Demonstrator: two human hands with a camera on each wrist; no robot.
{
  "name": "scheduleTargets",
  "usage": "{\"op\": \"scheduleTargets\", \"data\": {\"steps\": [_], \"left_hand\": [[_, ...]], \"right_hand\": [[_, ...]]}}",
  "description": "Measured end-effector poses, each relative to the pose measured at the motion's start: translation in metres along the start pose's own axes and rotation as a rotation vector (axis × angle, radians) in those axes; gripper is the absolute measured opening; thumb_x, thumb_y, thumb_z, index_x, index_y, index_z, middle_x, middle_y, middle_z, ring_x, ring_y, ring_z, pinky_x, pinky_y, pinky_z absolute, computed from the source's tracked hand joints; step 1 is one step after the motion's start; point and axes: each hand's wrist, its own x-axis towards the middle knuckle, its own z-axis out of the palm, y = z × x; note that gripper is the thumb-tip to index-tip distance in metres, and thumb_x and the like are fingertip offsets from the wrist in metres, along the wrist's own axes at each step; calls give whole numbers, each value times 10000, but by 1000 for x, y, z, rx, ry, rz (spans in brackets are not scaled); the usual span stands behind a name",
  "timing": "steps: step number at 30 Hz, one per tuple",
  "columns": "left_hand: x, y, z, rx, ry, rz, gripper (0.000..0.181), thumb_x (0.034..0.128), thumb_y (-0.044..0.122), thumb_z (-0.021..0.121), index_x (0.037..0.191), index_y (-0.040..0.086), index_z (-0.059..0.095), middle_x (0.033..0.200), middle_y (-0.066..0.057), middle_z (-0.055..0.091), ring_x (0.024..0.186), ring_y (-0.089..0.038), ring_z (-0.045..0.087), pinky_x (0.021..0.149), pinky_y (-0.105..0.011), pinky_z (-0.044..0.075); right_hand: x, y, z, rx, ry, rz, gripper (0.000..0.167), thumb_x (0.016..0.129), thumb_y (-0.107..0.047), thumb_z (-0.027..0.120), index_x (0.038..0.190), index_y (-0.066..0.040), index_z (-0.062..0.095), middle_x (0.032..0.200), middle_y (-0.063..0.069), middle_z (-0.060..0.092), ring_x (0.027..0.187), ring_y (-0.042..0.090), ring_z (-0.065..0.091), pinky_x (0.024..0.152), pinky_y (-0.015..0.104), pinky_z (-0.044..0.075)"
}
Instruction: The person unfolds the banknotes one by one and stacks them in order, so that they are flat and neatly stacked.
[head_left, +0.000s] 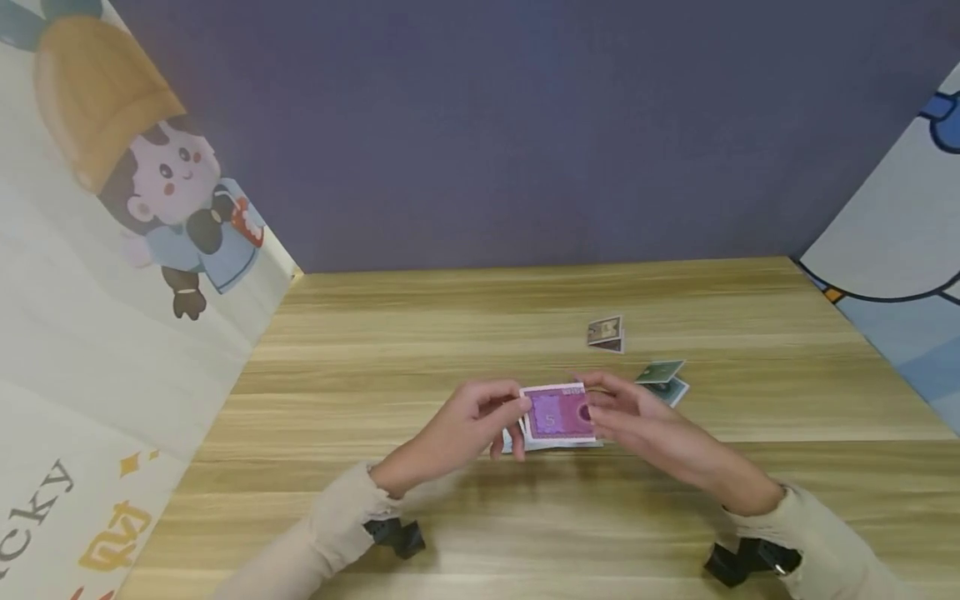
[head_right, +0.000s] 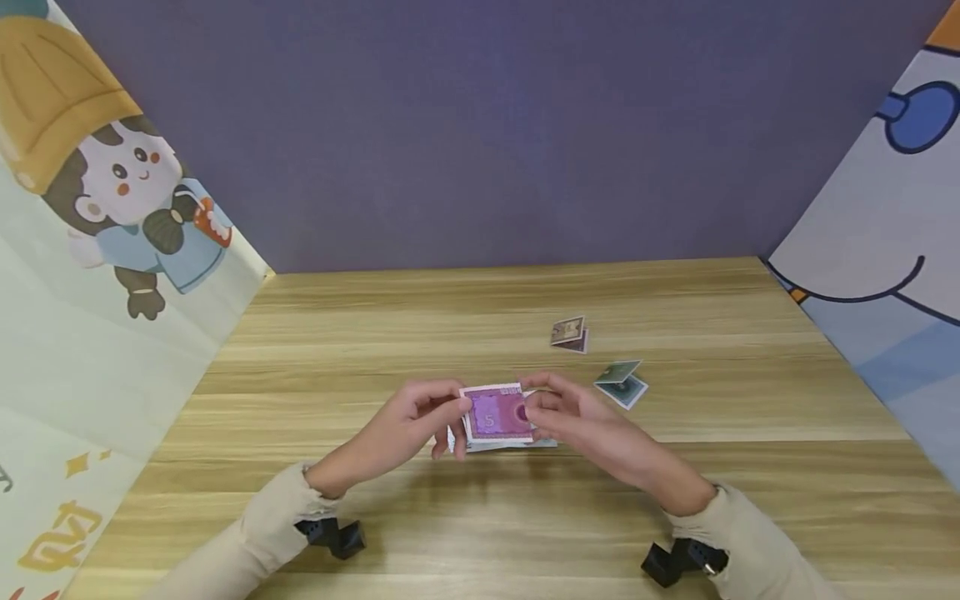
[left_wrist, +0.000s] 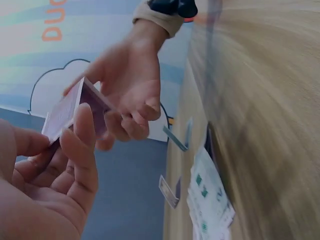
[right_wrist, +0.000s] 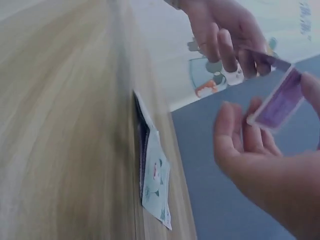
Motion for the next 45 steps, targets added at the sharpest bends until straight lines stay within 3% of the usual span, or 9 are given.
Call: {"op": "scheduleTargets", "data": {"steps": [3, 7, 14, 20, 26, 33, 36, 40, 45], "left_hand": [[-1, -4, -1, 18, 35, -26, 190, 1025, 146, 564, 901, 20, 634, 711, -126, 661, 551, -290, 622, 417, -320, 490], [-2, -7, -1, 40, 75, -53, 177, 978, 186, 650, 874, 45, 621, 713, -88, 664, 524, -356, 614, 373, -255, 431], [-6, -8, -3, 111, 129, -69, 167, 971, 188, 655, 880, 49, 640, 705, -56, 688, 511, -389, 627, 340, -256, 425], [-9, -11, 0, 139, 150, -12, 176, 960, 83, 652, 814, 0, 600, 641, -112, 643, 477, -322, 631, 310, -222, 340], [-10, -16, 3, 179, 155, 24, 189, 963, 44, 634, 783, 17, 584, 599, -59, 613, 457, -278, 628, 294, -233, 332], [-11, -19, 1, 207, 137, 27, 192, 943, 43, 664, 772, 33, 578, 616, -107, 635, 469, -240, 637, 329, -216, 388], [-12, -20, 1, 200, 108, 32, 191, 941, 56, 671, 776, 32, 579, 625, -115, 645, 478, -259, 640, 348, -204, 402], [-13, -20, 4, 205, 68, 45, 209, 950, 65, 664, 768, 32, 568, 629, -119, 653, 472, -221, 639, 358, -208, 425], [-12, -23, 4, 228, 58, 20, 209, 952, 66, 661, 768, 39, 565, 626, -131, 660, 465, -241, 638, 348, -207, 407]], "right_hand": [[1, 3, 7, -125, 121, -25, 236, 983, -31, 578, 1200, -43, 486, 1098, 112, 646, 981, 200, 648, 879, 379, 569], [0, 4, 17, -271, 229, -89, 179, 944, -25, 644, 1070, -24, 516, 969, 98, 687, 839, 201, 685, 725, 380, 603], [-2, 1, 26, -410, 263, -200, 119, 942, -15, 656, 1035, -2, 583, 808, 126, 674, 562, 183, 629, 483, 368, 570], [-5, 1, 25, -484, 357, -232, 106, 932, -40, 684, 975, 0, 596, 647, 112, 653, 467, 261, 592, 381, 330, 468], [-2, 7, 24, -558, 406, -187, 142, 908, -92, 728, 905, -59, 591, 610, 114, 643, 461, 306, 597, 369, 341, 458], [2, 7, 25, -659, 432, -57, 306, 826, -287, 825, 834, -114, 573, 647, 34, 646, 465, 186, 584, 385, 349, 502], [5, 7, 27, -773, 462, -47, 391, 769, -408, 852, 750, -159, 551, 619, -39, 584, 480, 116, 520, 381, 277, 435], [10, 10, 31, -885, 490, -67, 407, 758, -429, 853, 684, -191, 531, 605, -93, 525, 503, 61, 442, 403, 243, 375], [12, 14, 32, -933, 490, -67, 368, 785, -401, 838, 692, -187, 553, 591, -104, 519, 485, 52, 429, 396, 229, 359]]}}
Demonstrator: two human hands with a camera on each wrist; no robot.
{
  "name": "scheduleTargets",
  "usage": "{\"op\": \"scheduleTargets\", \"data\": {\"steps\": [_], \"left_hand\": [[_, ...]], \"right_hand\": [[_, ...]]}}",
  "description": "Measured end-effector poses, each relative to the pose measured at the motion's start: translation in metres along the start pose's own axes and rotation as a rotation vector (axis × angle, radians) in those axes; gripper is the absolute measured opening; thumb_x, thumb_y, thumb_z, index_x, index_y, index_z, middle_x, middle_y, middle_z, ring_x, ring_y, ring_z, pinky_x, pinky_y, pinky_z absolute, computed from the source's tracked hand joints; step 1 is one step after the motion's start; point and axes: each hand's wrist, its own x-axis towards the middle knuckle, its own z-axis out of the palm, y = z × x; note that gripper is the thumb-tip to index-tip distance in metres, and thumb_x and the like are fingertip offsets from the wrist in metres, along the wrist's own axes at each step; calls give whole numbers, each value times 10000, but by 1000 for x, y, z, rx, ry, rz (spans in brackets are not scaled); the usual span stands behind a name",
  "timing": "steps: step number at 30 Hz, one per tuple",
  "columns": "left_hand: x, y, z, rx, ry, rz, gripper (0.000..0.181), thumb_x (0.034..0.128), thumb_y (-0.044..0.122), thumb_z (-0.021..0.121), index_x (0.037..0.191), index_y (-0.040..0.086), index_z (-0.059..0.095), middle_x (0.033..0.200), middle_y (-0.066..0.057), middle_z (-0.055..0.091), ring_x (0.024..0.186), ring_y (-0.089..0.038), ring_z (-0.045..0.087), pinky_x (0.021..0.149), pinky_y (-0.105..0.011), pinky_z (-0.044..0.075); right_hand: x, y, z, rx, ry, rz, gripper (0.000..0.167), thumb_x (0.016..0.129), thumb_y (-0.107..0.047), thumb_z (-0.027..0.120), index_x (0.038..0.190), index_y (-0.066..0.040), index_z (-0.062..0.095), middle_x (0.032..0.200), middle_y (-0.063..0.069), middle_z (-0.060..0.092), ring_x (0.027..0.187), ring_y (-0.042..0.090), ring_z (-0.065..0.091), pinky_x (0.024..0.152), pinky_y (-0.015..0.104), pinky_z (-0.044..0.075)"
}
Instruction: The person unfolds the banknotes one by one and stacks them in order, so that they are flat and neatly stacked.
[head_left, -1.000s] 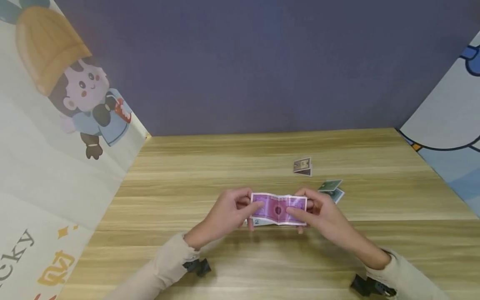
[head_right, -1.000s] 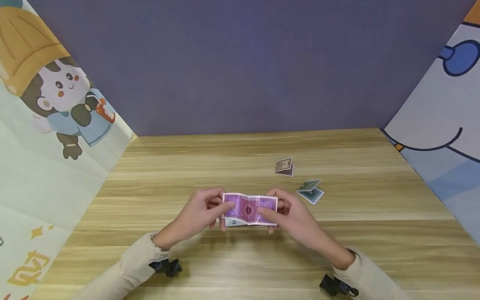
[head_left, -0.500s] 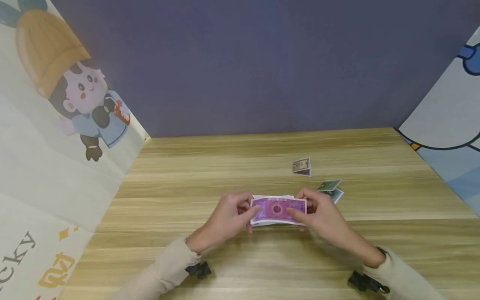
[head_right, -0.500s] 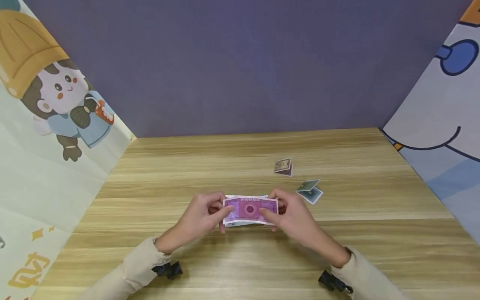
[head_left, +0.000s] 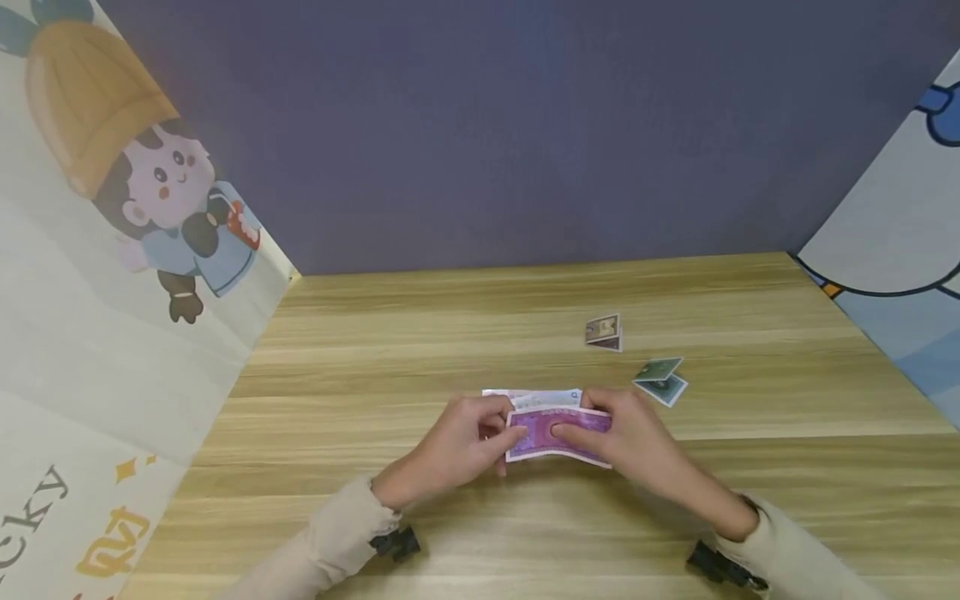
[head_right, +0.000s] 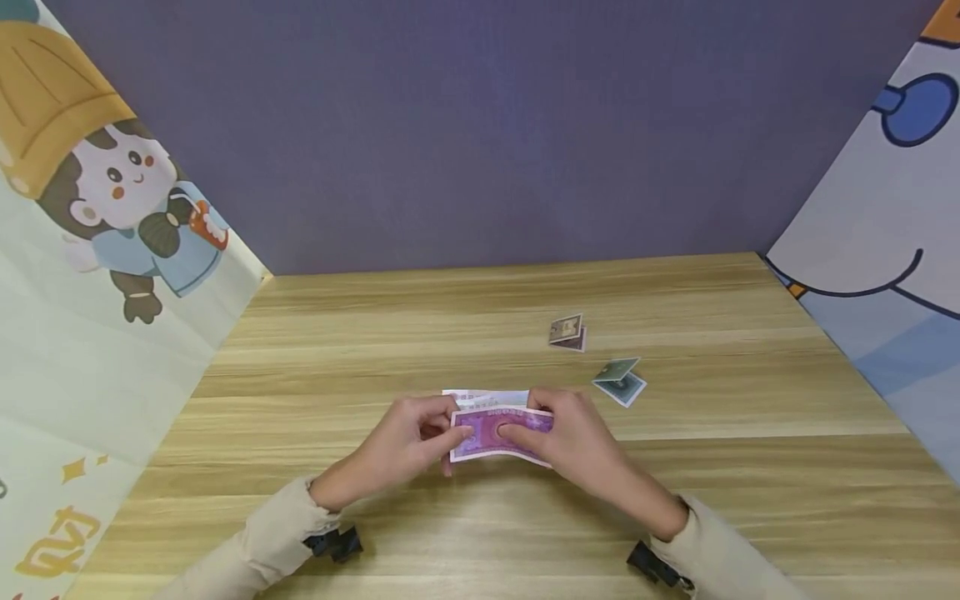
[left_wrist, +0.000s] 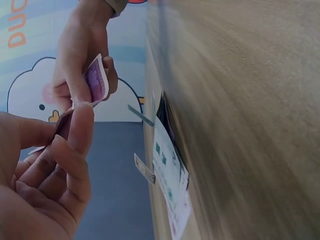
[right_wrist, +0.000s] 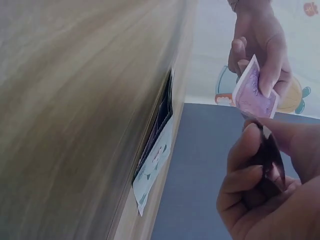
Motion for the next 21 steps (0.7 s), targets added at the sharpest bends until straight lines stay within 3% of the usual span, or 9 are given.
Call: {"op": "scheduleTargets", "data": {"steps": [7, 14, 21], "left_hand": [[1, -9, -3, 0, 16, -97, 202, 951, 72, 661, 772, 70, 568, 640, -137, 664, 500, -307, 656, 380, -239, 467], [2, -14, -6, -4, 9, -143, 154, 959, 105, 659, 820, 54, 615, 668, -147, 673, 521, -325, 654, 402, -322, 517], [12, -19, -13, 47, -27, -163, 249, 963, 126, 665, 744, 73, 560, 589, -45, 641, 512, -292, 655, 387, -201, 414]], "right_hand": [[0, 4, -5, 115, -63, 50, 249, 816, -338, 822, 792, -169, 642, 619, -42, 603, 456, 125, 546, 379, 281, 459], [1, 6, -13, 155, -106, 66, 249, 843, -252, 803, 992, -87, 691, 758, -6, 690, 610, 141, 647, 499, 285, 540], [15, 11, -13, 96, -141, 2, 174, 875, -214, 774, 986, -103, 698, 721, -36, 678, 552, 151, 600, 450, 257, 485]]}}
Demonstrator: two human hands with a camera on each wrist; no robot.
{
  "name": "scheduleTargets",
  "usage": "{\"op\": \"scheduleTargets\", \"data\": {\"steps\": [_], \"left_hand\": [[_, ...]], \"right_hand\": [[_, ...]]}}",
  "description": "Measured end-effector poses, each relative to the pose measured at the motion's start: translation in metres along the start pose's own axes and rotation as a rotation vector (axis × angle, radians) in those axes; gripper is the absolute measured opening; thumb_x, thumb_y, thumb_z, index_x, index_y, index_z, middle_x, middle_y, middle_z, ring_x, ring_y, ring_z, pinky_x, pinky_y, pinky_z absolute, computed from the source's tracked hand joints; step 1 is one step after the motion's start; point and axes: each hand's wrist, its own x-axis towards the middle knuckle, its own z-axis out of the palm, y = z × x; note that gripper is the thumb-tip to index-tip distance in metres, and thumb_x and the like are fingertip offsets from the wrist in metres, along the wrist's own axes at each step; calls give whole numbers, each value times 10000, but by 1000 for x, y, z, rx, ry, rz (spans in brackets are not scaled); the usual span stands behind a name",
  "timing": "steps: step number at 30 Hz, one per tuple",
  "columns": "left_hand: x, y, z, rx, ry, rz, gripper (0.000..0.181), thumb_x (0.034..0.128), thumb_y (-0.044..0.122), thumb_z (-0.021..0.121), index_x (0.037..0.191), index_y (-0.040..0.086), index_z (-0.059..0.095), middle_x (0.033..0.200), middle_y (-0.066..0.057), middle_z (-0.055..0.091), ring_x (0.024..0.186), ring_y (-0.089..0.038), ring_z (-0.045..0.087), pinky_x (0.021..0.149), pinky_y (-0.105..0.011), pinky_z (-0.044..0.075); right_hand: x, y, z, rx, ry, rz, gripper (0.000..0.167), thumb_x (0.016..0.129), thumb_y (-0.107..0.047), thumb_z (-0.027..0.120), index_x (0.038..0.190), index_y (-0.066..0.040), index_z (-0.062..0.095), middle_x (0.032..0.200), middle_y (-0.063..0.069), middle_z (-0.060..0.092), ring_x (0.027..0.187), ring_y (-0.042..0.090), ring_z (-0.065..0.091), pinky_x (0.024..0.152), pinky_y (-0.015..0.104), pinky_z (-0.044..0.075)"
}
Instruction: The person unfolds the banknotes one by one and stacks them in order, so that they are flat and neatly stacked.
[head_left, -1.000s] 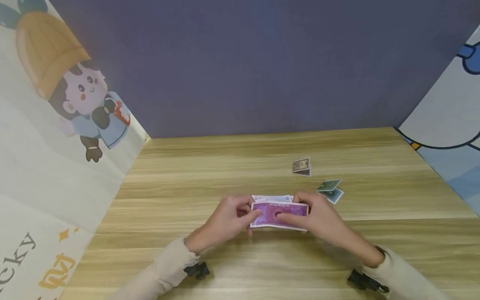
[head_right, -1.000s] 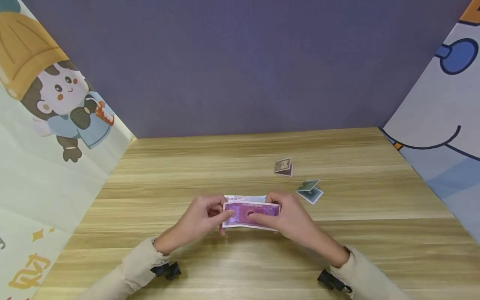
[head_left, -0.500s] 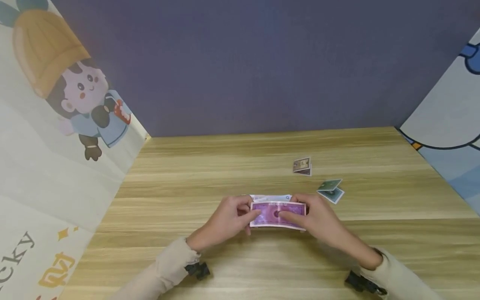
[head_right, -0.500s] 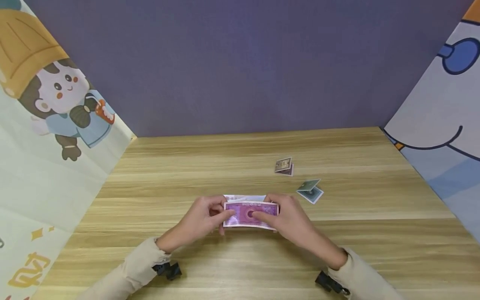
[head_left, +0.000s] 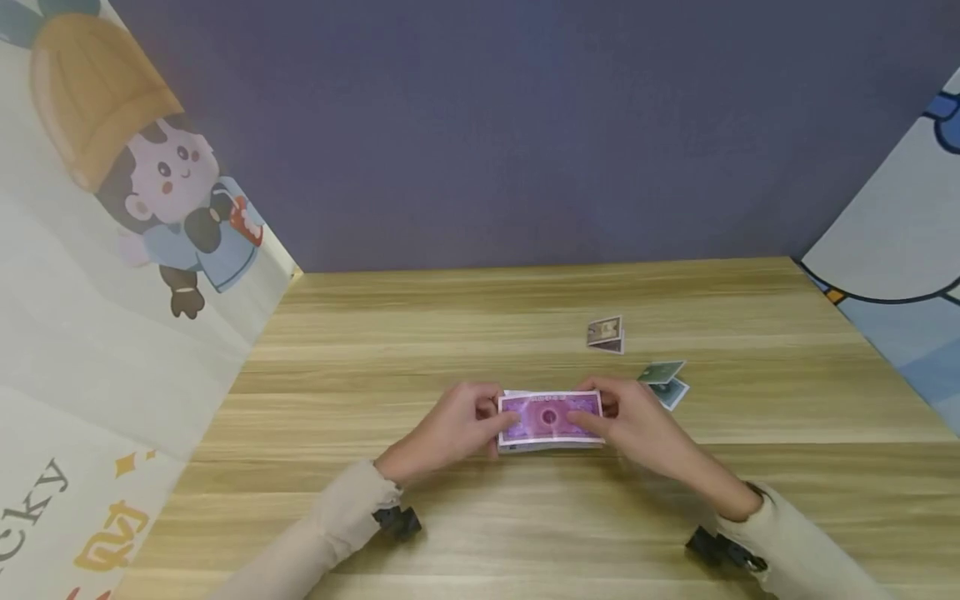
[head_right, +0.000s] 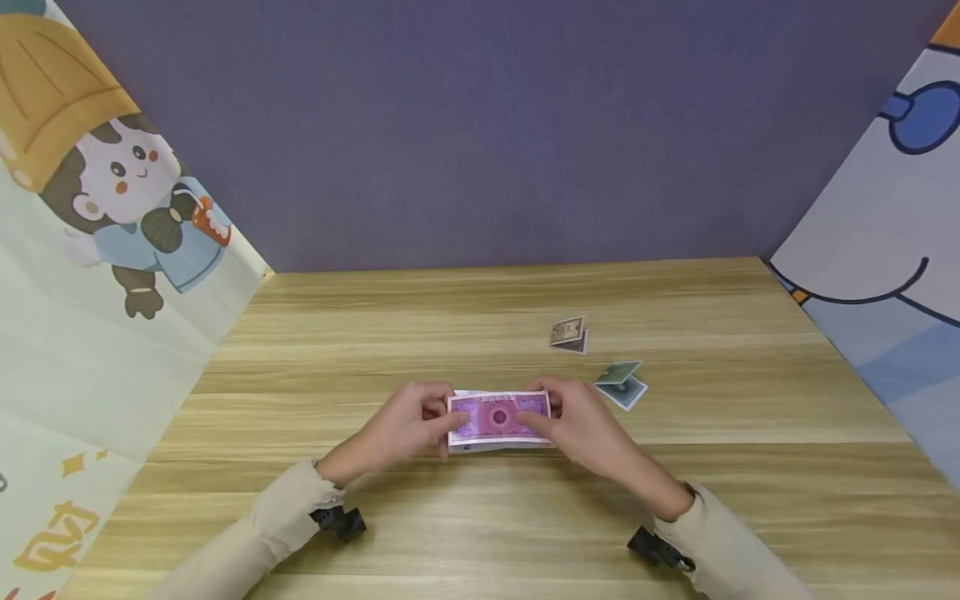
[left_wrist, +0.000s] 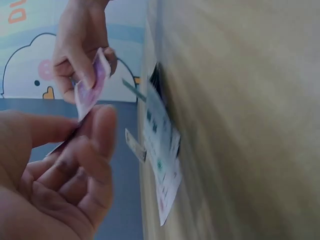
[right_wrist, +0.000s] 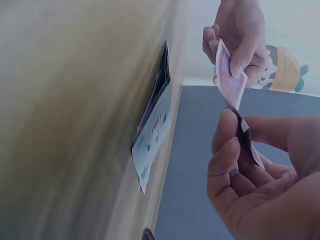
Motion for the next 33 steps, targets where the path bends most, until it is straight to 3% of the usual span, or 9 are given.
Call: {"op": "scheduleTargets", "data": {"steps": [5, 10, 17, 23, 33], "left_hand": [[9, -6, -2, 6, -32, -11, 275, 962, 91, 657, 724, 48, 527, 591, -68, 639, 527, -313, 662, 439, -310, 530], [11, -16, -1, 26, -59, -51, 198, 957, 77, 658, 772, 37, 599, 602, -44, 652, 511, -268, 667, 469, -344, 570], [14, -26, 2, 123, -83, -100, 156, 968, 159, 659, 831, 89, 632, 549, -21, 632, 411, -167, 609, 333, -178, 323], [15, -27, 4, 120, -96, -205, 155, 954, 178, 677, 837, 80, 649, 492, -59, 599, 358, -148, 541, 333, -186, 340], [14, -27, 9, 174, -72, -237, 275, 928, 210, 711, 724, 63, 598, 481, -47, 576, 341, -105, 494, 327, -194, 366]], "right_hand": [[9, 8, 0, -68, -6, -3, 146, 878, -198, 774, 959, -103, 697, 669, -42, 652, 495, 109, 528, 407, 236, 416], [11, 16, 3, -108, -4, 45, 305, 856, -203, 797, 1068, -24, 670, 552, -43, 577, 418, 107, 494, 361, 229, 353], [12, 25, 4, -137, -60, 32, 291, 895, -124, 737, 1131, 18, 642, 591, -42, 598, 452, 106, 529, 390, 228, 389], [12, 31, 6, -196, -80, -24, 239, 899, -80, 711, 1113, 5, 646, 573, -68, 568, 451, 58, 502, 409, 223, 393], [11, 33, 11, -219, -68, -14, 249, 874, -64, 732, 1093, 1, 634, 559, -90, 560, 439, 57, 508, 409, 226, 419]]}}
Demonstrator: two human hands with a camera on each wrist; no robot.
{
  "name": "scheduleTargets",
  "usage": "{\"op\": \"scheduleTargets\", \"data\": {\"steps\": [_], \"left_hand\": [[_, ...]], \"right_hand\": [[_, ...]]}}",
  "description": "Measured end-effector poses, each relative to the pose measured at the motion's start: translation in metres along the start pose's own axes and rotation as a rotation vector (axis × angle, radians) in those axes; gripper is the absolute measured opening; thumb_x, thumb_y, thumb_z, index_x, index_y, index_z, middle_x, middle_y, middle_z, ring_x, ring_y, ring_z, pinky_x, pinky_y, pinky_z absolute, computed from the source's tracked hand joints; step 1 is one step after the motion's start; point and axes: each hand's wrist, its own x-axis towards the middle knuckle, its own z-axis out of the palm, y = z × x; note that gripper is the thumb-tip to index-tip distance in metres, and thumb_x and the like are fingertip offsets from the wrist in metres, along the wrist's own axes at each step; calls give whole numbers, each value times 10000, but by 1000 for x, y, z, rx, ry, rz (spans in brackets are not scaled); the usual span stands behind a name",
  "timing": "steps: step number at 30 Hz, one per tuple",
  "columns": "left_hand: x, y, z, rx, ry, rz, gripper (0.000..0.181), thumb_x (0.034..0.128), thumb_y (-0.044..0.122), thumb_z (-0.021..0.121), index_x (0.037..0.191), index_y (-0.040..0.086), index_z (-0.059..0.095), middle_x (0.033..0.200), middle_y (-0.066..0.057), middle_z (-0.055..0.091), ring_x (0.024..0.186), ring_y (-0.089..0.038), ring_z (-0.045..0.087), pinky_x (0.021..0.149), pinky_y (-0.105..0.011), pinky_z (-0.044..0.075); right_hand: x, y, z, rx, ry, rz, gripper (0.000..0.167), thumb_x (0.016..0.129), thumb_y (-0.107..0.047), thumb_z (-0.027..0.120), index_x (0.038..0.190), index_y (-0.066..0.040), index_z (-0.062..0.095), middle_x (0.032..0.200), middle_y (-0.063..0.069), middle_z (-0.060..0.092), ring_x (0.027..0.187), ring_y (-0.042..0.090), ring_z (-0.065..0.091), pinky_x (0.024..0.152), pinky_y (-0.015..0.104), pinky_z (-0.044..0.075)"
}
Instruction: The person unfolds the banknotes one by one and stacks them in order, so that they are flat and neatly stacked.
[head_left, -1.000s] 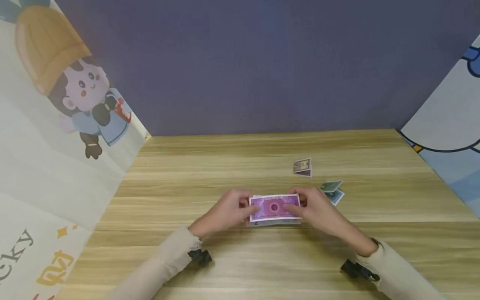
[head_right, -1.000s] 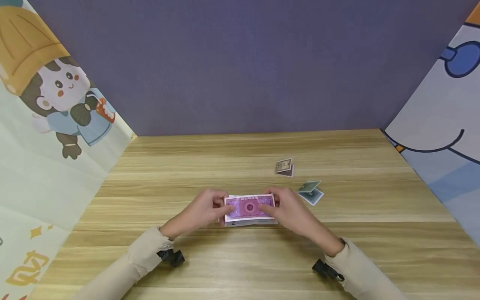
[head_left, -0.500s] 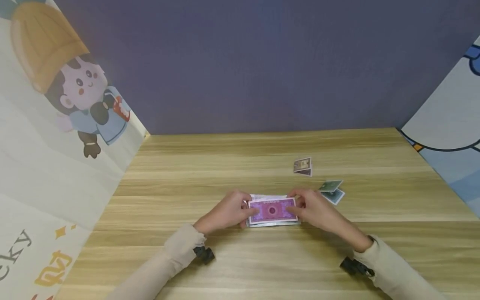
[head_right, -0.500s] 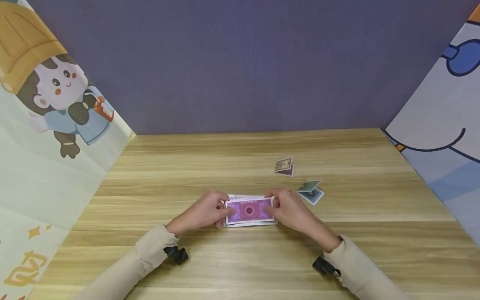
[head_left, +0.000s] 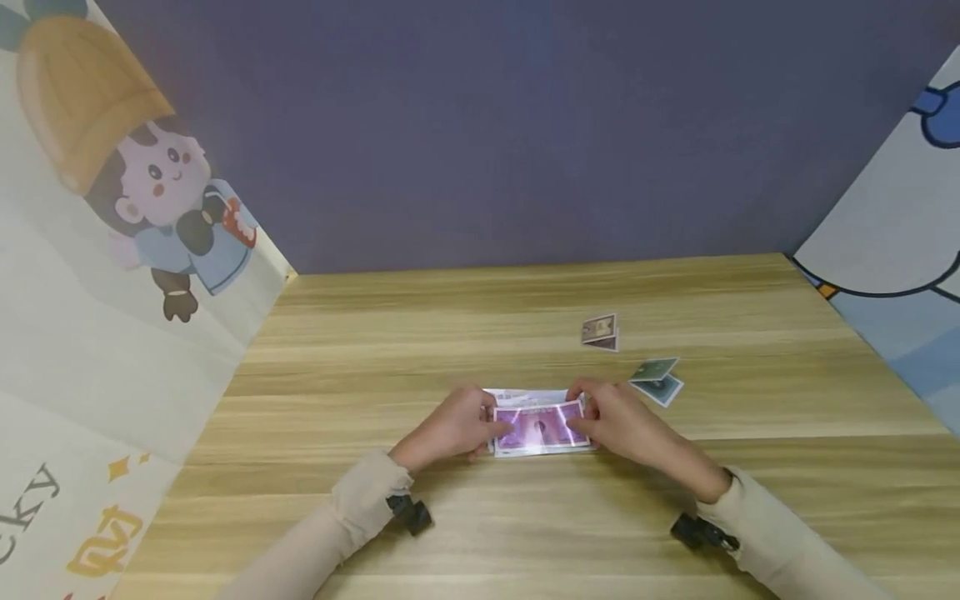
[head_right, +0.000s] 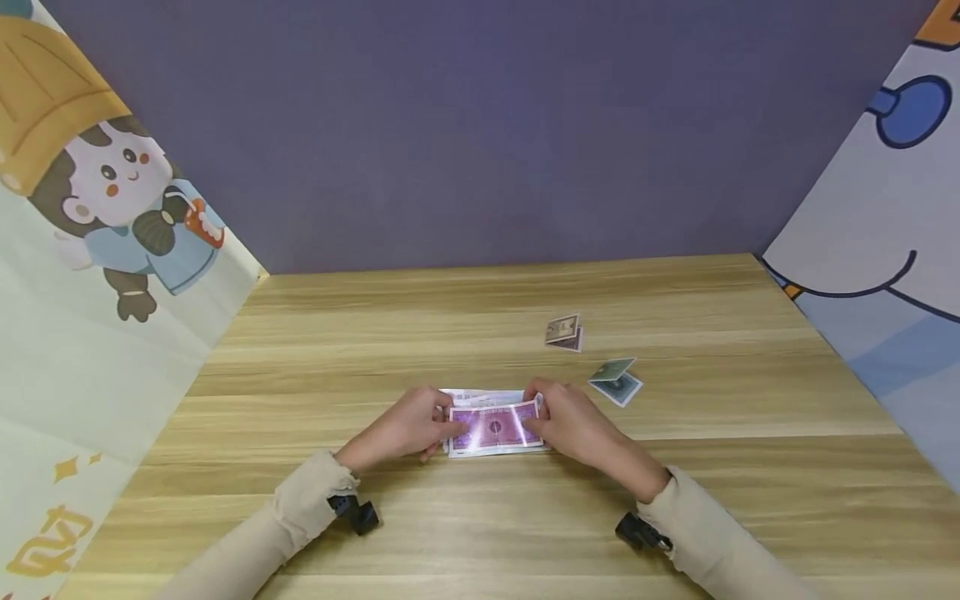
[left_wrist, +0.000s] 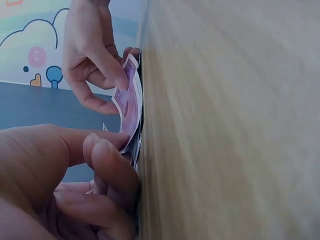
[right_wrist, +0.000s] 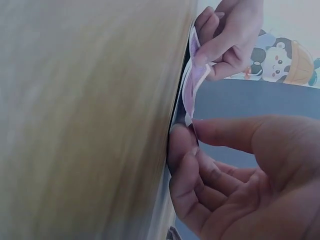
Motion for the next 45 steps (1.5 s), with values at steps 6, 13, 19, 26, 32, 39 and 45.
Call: {"op": "scheduleTargets", "data": {"steps": [6, 13, 19, 26, 32, 39, 45], "left_hand": [[2, 0, 2, 43, 27, 18, 266, 926, 225, 710, 735, 96, 577, 487, -10, 573, 336, -91, 501, 327, -234, 423], [2, 1, 2, 44, 32, 3, 218, 947, 243, 688, 824, 111, 566, 527, -36, 589, 346, -109, 507, 328, -252, 432], [0, 2, 3, 22, 50, -31, 210, 925, 215, 716, 942, 92, 546, 542, -49, 597, 353, -119, 505, 328, -246, 426], [-1, 0, 4, -10, 75, -56, 413, 885, 176, 762, 1158, 87, 466, 548, -46, 600, 341, -113, 486, 329, -265, 442], [-1, -1, 5, -12, 80, -11, 483, 895, 199, 752, 1244, 98, 433, 586, -36, 595, 338, -103, 478, 325, -266, 441], [-2, -1, 5, -28, 71, 3, 446, 939, 253, 694, 1257, 100, 422, 578, -10, 558, 347, -100, 469, 330, -245, 417], [-3, 0, 3, -47, 49, 16, 407, 982, 296, 637, 1264, 92, 427, 584, -20, 555, 369, -130, 478, 337, -256, 424]], "right_hand": [[0, -1, -1, -42, 22, 15, 257, 845, -73, 756, 1072, -22, 646, 546, -102, 530, 438, 47, 471, 410, 223, 396], [-1, -3, -1, -63, 50, 23, 237, 863, -96, 749, 1073, -49, 650, 536, -97, 509, 428, 48, 461, 400, 225, 383], [1, -1, 2, -117, 86, 29, 260, 847, -116, 764, 1072, -50, 654, 568, -95, 502, 453, 48, 448, 416, 234, 381], [2, -2, -2, -184, 98, 54, 300, 825, -161, 794, 1073, -44, 670, 594, -113, 547, 463, 42, 460, 426, 240, 389], [1, -5, -14, -153, 89, 74, 248, 839, -123, 771, 1044, -26, 672, 630, -79, 593, 515, 61, 509, 457, 248, 428], [-2, -8, -32, -145, 104, 90, 187, 891, -130, 731, 1035, -24, 676, 632, -65, 593, 525, 83, 532, 486, 259, 454], [-4, -9, -53, -138, 109, 111, 196, 935, -149, 684, 1072, -9, 666, 648, -7, 614, 503, 118, 515, 453, 268, 426]]}}
